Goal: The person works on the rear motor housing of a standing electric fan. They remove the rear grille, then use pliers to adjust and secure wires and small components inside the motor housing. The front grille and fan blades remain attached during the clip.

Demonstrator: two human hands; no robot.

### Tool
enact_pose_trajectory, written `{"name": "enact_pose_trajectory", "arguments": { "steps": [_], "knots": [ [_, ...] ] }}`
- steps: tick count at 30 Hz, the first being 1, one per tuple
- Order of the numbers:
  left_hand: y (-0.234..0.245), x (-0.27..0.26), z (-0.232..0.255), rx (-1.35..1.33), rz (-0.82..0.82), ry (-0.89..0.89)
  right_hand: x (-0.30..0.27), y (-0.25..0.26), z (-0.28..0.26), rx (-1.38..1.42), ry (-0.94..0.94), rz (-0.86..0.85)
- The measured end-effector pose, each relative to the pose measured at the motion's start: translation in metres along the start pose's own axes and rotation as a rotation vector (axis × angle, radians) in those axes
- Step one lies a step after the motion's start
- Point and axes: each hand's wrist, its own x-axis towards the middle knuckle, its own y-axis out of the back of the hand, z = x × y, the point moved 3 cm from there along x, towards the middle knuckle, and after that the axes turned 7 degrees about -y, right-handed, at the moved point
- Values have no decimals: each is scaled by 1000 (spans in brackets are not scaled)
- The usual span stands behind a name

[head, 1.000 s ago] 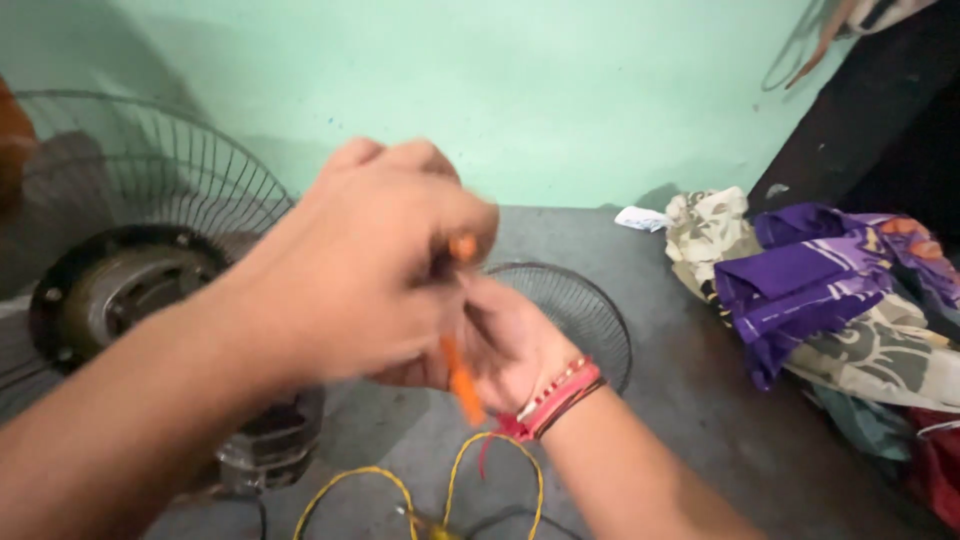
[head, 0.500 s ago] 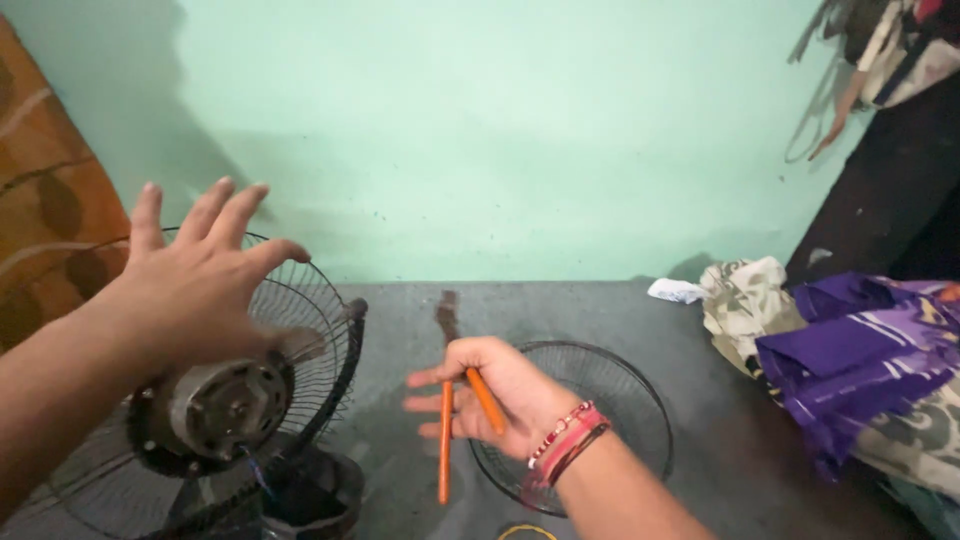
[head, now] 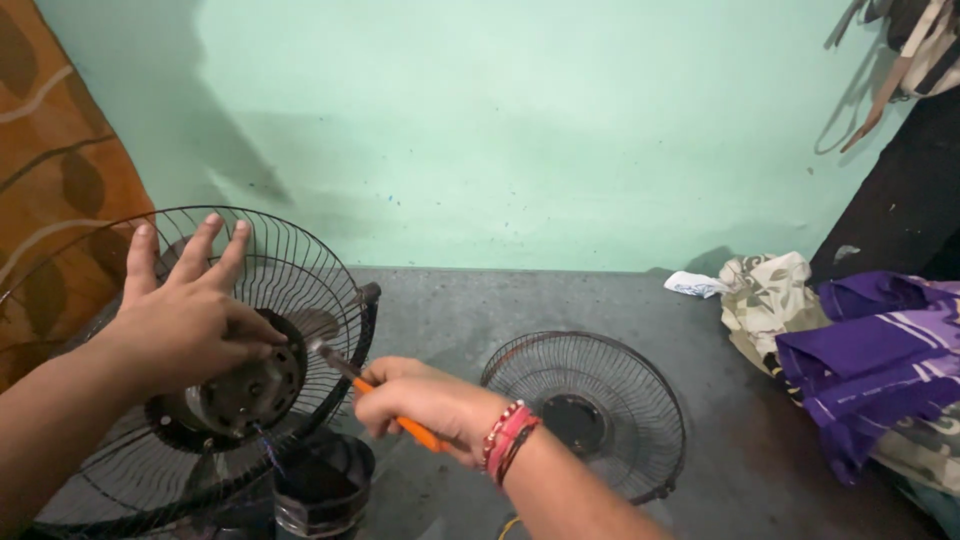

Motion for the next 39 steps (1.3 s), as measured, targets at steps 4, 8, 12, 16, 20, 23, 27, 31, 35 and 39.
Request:
{"name": "enact_pose_trajectory", "arguments": {
  "steps": [4,8,12,16,20,23,27,31,35,39],
  "knots": [
    [-2,2,0,-16,30,14,10,0,4,186,-144,44],
    [-4,3,1,-17,63,23,23,-3,4,89,-117,30],
    [-9,6,-1,-40,68,27,34,-15,3,-136,64,110],
    [-15,12,-5,-52,89,19,32,-22,2,-274,57,209],
    [-17,15,-7,-79,119,10,23,-21,-1,-450,-24,367],
    [-19,16,-7,-52,56,16,22,-22,-2,-364,53,287],
    [-20,17,-8,-39,53,17,30,-20,4,151,-42,20],
    [-19,18,-6,-63,165,10,28,-18,15,627,-183,-247],
    [-23,19,-7,-33,108,28,27,-21,16,824,-148,-439],
    [-31,25,-11,-49,113,32,29,-20,20,732,-176,-453]
  ]
}}
